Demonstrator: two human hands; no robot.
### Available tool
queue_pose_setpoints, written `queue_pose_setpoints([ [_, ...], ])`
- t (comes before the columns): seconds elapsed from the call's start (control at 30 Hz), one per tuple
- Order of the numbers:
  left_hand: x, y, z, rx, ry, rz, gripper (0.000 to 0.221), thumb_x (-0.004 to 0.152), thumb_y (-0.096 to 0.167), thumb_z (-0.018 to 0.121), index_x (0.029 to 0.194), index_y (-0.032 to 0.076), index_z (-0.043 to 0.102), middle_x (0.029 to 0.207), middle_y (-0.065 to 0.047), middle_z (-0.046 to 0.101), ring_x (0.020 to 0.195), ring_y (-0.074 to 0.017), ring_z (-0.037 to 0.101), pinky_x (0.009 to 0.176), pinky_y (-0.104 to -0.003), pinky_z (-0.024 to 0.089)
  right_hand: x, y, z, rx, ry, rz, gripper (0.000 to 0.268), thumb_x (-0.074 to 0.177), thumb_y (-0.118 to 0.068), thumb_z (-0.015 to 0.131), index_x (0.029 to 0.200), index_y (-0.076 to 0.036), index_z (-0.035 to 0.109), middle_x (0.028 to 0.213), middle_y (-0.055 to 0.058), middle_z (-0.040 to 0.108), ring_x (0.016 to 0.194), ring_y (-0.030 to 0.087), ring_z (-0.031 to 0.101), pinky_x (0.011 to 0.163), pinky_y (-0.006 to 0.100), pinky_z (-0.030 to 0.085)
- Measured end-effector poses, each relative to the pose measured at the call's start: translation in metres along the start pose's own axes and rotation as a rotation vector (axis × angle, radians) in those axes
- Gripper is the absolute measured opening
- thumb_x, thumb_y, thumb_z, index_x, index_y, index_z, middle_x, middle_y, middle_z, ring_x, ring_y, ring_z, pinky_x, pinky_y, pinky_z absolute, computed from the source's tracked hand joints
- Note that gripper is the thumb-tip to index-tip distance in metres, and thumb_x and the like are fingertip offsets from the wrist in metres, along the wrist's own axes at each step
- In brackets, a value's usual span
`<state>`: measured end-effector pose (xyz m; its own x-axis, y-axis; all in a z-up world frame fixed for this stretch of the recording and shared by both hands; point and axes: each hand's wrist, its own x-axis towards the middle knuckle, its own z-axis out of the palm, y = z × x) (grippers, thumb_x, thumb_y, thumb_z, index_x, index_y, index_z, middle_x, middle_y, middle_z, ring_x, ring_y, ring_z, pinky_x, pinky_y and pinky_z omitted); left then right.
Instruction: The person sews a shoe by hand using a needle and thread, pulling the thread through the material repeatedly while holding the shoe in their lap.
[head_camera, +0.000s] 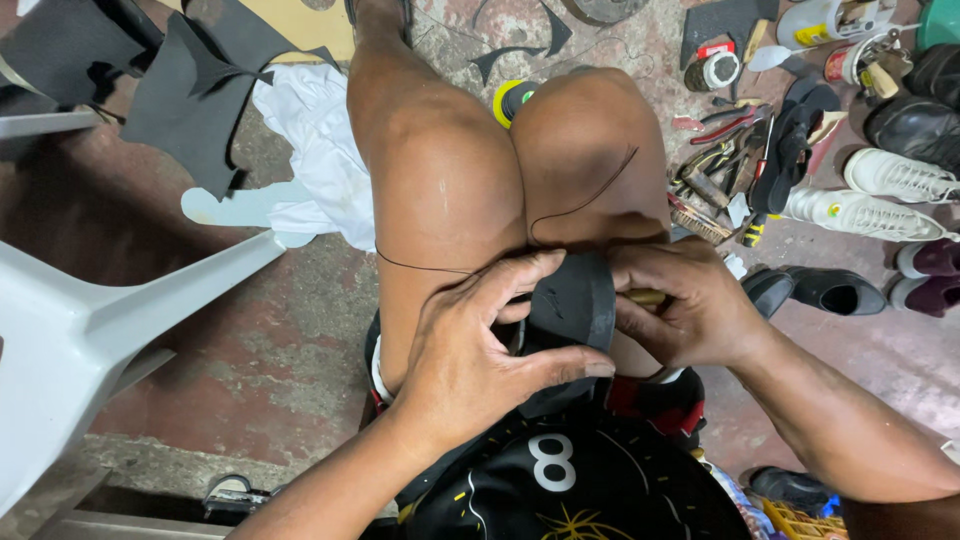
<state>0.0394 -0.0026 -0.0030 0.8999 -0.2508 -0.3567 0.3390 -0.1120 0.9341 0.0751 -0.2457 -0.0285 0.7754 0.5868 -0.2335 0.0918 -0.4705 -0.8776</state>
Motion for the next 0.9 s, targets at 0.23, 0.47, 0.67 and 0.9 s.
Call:
queue_pose_setpoints([
  [0.23, 0.002, 0.002, 0.005, 0.02, 0.002, 0.006, 0.08, 0.069, 0.035, 0.093, 0.134, 0.002, 0.062, 0.128, -0.01, 0.073, 0.116, -0.0227, 0.075, 0.092, -0.037, 0.058, 0.007, -0.003, -0.001, 0.021, -0.01, -0.042, 0.016, 0.076, -0.006, 0.073, 0.089, -0.004, 0.063, 0.072, 0.006, 0.063, 0.058, 0.02, 0.063, 0.055, 0.031, 0.047],
  [0.47, -0.028, -0.005, -0.003, 0.181, 0.198, 0.165, 0.02, 0.094, 0.022, 0.08, 0.099, 0.005, 0.07, 0.117, -0.008, 0.079, 0.105, -0.0166, 0.078, 0.089, -0.03, 0.062, -0.016, 0.014, -0.001, 0.162, -0.044, -0.011, 0.009, 0.084, -0.003, 0.064, 0.093, -0.003, 0.063, 0.079, 0.006, 0.065, 0.07, 0.018, 0.058, 0.067, 0.029, 0.047],
  [0.67, -0.051, -0.009, -0.04, 0.426, 0.408, -0.465, 0.018, 0.096, 0.027, 0.073, 0.099, 0.009, 0.073, 0.087, -0.01, 0.075, 0.078, -0.019, 0.073, 0.067, -0.031, 0.058, -0.028, 0.027, 0.002, 0.138, -0.022, 0.091, 0.012, 0.085, -0.004, 0.065, 0.097, -0.002, 0.066, 0.082, 0.007, 0.068, 0.074, 0.018, 0.062, 0.07, 0.029, 0.05],
  [0.9, -0.044, -0.029, -0.001, 0.53, 0.323, 0.28, 0.021, 0.093, 0.024, 0.079, 0.105, 0.011, 0.069, 0.089, -0.005, 0.068, 0.079, -0.0181, 0.065, 0.07, -0.033, 0.052, -0.014, -0.007, 0.004, 0.012, -0.003, -0.064, 0.015, 0.087, 0.001, 0.065, 0.101, -0.002, 0.063, 0.096, 0.011, 0.069, 0.086, 0.024, 0.068, 0.078, 0.034, 0.053],
])
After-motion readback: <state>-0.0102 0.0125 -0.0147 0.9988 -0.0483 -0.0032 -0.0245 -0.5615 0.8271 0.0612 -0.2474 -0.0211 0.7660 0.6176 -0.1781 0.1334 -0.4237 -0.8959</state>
